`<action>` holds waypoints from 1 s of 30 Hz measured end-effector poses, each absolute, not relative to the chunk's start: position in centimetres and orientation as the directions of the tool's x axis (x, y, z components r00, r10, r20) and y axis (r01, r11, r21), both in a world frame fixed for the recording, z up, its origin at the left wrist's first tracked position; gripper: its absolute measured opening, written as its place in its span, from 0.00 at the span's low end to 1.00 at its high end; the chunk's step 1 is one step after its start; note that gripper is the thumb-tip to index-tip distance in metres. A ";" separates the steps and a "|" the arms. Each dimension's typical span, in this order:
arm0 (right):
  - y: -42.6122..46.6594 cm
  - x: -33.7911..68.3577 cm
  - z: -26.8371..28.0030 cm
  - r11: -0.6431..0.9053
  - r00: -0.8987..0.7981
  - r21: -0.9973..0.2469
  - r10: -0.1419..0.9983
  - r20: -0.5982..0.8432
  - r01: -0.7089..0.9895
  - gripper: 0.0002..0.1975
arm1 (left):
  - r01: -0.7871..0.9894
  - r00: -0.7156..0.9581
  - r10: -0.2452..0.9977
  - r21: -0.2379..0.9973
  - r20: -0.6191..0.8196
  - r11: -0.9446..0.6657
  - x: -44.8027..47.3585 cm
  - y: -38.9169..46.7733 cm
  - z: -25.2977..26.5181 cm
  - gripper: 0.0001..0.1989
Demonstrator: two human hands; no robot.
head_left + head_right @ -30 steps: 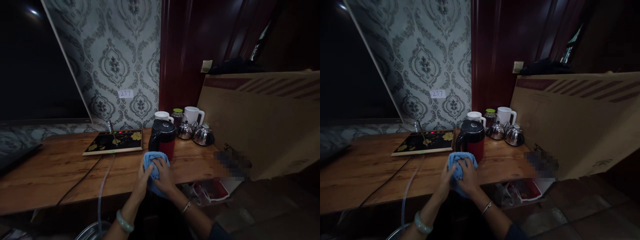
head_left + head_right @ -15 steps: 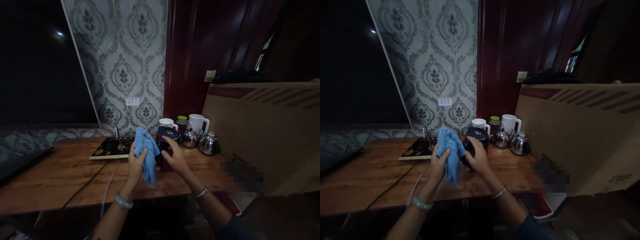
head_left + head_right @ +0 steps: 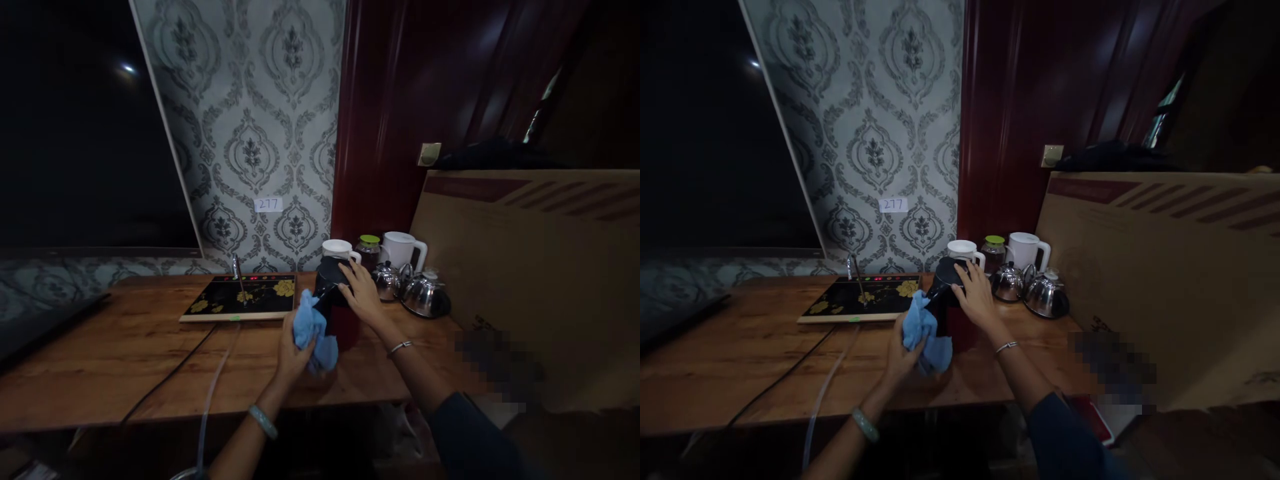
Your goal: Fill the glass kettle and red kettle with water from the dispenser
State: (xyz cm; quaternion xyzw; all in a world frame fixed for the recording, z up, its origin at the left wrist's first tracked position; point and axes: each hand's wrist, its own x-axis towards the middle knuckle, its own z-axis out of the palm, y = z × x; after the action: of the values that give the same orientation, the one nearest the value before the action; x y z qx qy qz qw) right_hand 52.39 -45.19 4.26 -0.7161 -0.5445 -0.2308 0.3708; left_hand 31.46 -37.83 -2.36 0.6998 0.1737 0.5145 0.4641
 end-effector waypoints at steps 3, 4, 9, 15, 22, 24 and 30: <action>-45.5 52.5 4.6 -0.138 0.303 -0.280 0.627 0.718 0.950 0.25 | -0.216 0.521 0.785 0.942 0.335 -0.258 29.7 -37.6 -4.2 0.26; -45.5 52.7 4.9 -0.144 0.305 -0.278 0.628 0.715 0.950 0.25 | -0.202 0.536 0.804 0.963 0.259 -0.176 29.2 -37.3 -4.3 0.25; -44.4 54.4 6.9 -0.146 0.324 -0.296 0.583 0.745 0.944 0.25 | -0.307 0.386 0.895 0.946 0.224 -0.104 29.2 -33.5 -0.6 0.28; -41.5 56.4 7.3 -0.062 0.433 -0.490 0.575 0.694 0.869 0.28 | -0.413 0.520 0.815 0.911 0.257 -0.024 35.3 -29.7 5.4 0.29; -41.5 55.6 6.5 -0.149 0.537 -0.563 0.566 0.625 0.813 0.29 | -0.397 0.717 0.653 0.913 0.243 0.095 41.1 -27.7 2.0 0.28; -41.7 55.5 6.6 -0.154 0.541 -0.566 0.569 0.620 0.810 0.29 | -0.400 0.685 0.683 0.915 0.252 0.063 41.5 -27.3 -0.2 0.27; -42.0 55.5 7.0 -0.162 0.549 -0.568 0.561 0.620 0.807 0.32 | -0.376 0.596 0.769 0.926 0.231 0.013 40.4 -29.1 -6.0 0.28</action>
State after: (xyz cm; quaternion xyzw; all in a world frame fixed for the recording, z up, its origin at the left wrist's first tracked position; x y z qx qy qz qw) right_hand 55.46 -41.96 6.96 -0.7504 -0.4557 -0.1338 0.4597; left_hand 40.44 -29.08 -6.02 0.5668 0.1733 0.4149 0.6903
